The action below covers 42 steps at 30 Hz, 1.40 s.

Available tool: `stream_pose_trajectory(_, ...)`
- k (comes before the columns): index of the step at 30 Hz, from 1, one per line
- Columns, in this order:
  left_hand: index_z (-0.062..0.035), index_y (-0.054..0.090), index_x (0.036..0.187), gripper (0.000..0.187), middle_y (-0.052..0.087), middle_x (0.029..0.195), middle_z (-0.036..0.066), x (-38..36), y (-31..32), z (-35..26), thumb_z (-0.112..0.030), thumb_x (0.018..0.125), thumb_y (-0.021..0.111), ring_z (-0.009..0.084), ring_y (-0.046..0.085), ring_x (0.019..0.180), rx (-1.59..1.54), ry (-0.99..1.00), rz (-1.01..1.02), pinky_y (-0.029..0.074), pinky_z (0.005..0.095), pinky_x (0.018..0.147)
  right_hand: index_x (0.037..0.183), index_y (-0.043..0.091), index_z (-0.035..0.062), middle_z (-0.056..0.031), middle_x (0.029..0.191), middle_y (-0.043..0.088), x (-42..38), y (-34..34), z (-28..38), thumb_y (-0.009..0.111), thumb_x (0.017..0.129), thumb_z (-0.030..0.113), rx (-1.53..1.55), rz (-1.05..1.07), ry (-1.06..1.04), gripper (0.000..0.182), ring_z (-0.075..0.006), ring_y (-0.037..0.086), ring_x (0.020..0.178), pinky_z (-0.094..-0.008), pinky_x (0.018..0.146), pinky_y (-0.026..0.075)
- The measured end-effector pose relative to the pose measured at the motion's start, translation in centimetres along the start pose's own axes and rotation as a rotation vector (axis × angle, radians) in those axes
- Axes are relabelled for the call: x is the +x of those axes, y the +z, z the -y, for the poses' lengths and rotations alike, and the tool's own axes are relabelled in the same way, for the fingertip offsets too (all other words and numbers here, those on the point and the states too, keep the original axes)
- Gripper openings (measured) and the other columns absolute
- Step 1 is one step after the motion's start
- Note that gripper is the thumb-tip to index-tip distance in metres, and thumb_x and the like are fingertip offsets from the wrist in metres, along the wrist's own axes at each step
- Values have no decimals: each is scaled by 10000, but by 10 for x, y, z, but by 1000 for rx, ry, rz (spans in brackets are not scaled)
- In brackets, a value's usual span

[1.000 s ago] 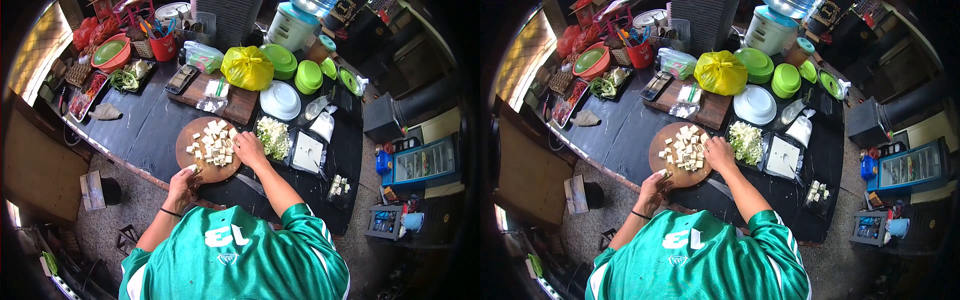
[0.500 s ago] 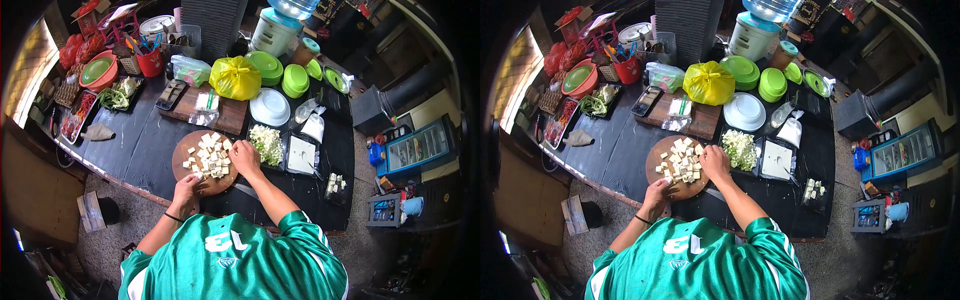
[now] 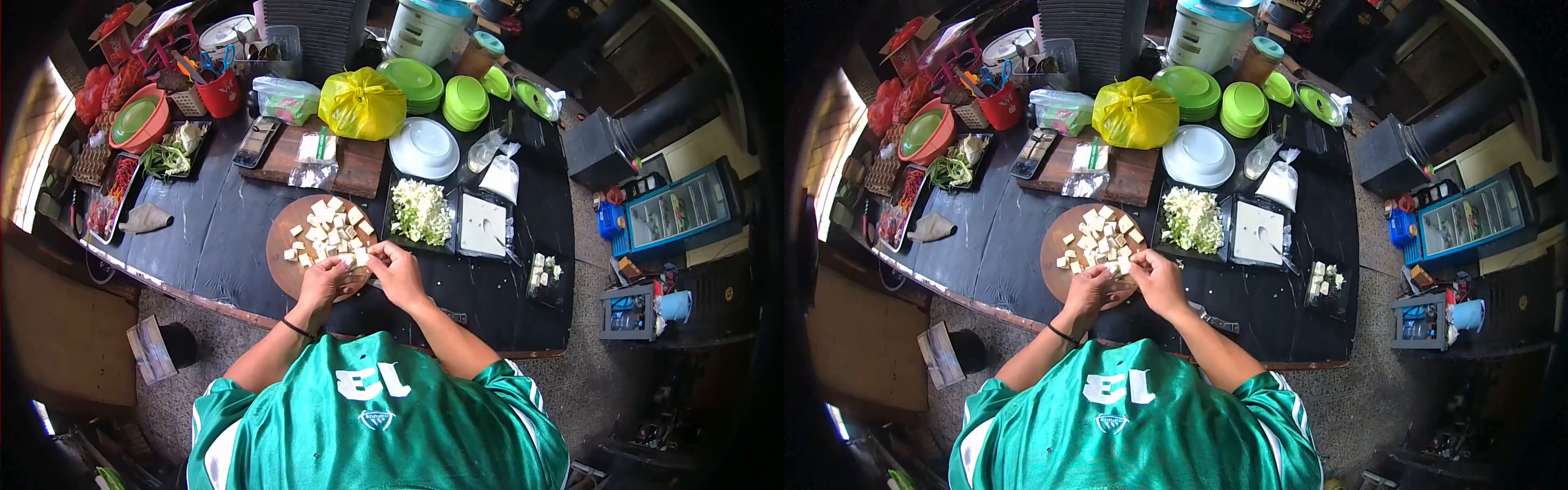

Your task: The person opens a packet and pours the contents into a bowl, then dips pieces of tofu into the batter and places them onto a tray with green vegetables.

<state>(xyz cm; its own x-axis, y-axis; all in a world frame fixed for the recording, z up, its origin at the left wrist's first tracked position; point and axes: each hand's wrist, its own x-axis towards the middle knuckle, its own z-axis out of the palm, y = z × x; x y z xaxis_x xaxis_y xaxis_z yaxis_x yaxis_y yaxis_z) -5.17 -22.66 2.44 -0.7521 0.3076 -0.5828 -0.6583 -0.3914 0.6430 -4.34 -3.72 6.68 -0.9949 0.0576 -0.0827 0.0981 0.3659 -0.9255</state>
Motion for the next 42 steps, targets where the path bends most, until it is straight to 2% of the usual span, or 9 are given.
stream_pose_trajectory(12, -54, 673, 1171, 244, 778, 1091, 80, -2, 26, 11, -257, 1116, 548, 225, 789, 957, 26, -43, -1, 558, 315, 721, 1127, 747, -24, -76, 941, 779, -17, -15, -7, 748, 980, 154, 22, -32, 12, 231, -96, 694, 811, -277, 750, 562)
stream_pose_trajectory(14, -57, 680, 1154, 240, 775, 1087, 68, 2, 25, 16, -259, 1111, 558, 230, 789, 962, 24, -51, -4, 557, 321, 724, 1137, 725, -24, -119, 983, 782, -18, -16, -11, 741, 956, 105, -1, -45, -26, 223, -172, 749, 831, -329, 746, 595)
stream_pose_trajectory(16, -62, 688, 1134, 207, 759, 1049, 42, 8, 22, 24, -240, 1098, 588, 229, 787, 972, -49, -7, 117, 555, 308, 720, 1119, 720, -17, -125, 979, 776, -19, -19, -10, 739, 950, 95, -39, -59, -46, 204, -192, 746, 832, -339, 748, 590)
stream_pose_trajectory(20, -67, 694, 1133, 185, 743, 1008, 15, 7, 35, 28, -231, 1085, 621, 213, 785, 957, -9, -9, 95, 546, 293, 711, 1053, 701, 4, -132, 953, 738, -21, -24, -16, 737, 938, 83, -58, -92, -72, 144, -249, 724, 836, -371, 746, 568)
stream_pose_trajectory(26, -78, 701, 1242, 267, 765, 1090, 12, 12, 55, 37, -284, 1087, 632, 164, 750, 956, 67, -56, 120, 517, 299, 746, 1041, 690, 9, -130, 950, 692, -31, -48, -22, 741, 947, 99, -129, -139, -140, 140, -264, 698, 839, -380, 734, 554)
stream_pose_trajectory(28, -91, 702, 1264, 267, 765, 1117, 14, 6, 77, 31, -274, 1080, 645, 160, 743, 985, 66, -69, 83, 520, 307, 770, 1036, 691, 16, -118, 939, 713, -35, -54, -30, 760, 956, 155, -104, -218, -177, 176, -252, 693, 808, -368, 718, 547)
stream_pose_trajectory(31, -116, 704, 1275, 245, 753, 1189, -8, 17, 94, 43, -249, 1078, 644, 121, 689, 1043, 21, -66, 137, 501, 312, 840, 1049, 715, 19, -29, 895, 745, -43, -71, -35, 789, 973, 237, 21, -234, 17, 242, -77, 609, 732, -275, 662, 499)
stream_pose_trajectory(38, -170, 709, 1274, 217, 725, 1111, -89, 33, 144, 67, -216, 1072, 642, 65, 620, 971, -35, -90, 216, 458, 292, 827, 1133, 735, 16, -15, 907, 741, -51, -110, -50, 792, 975, 243, 171, -274, 77, 282, -54, 604, 746, -261, 674, 504)
stream_pose_trajectory(42, -200, 707, 1282, 252, 689, 1033, -116, 37, 165, 72, -265, 1039, 696, 50, 564, 888, -48, -149, 205, 426, 292, 830, 1092, 740, 26, -54, 926, 758, -48, -131, -72, 794, 950, 236, 156, -366, 32, 260, -111, 633, 712, -300, 648, 506)
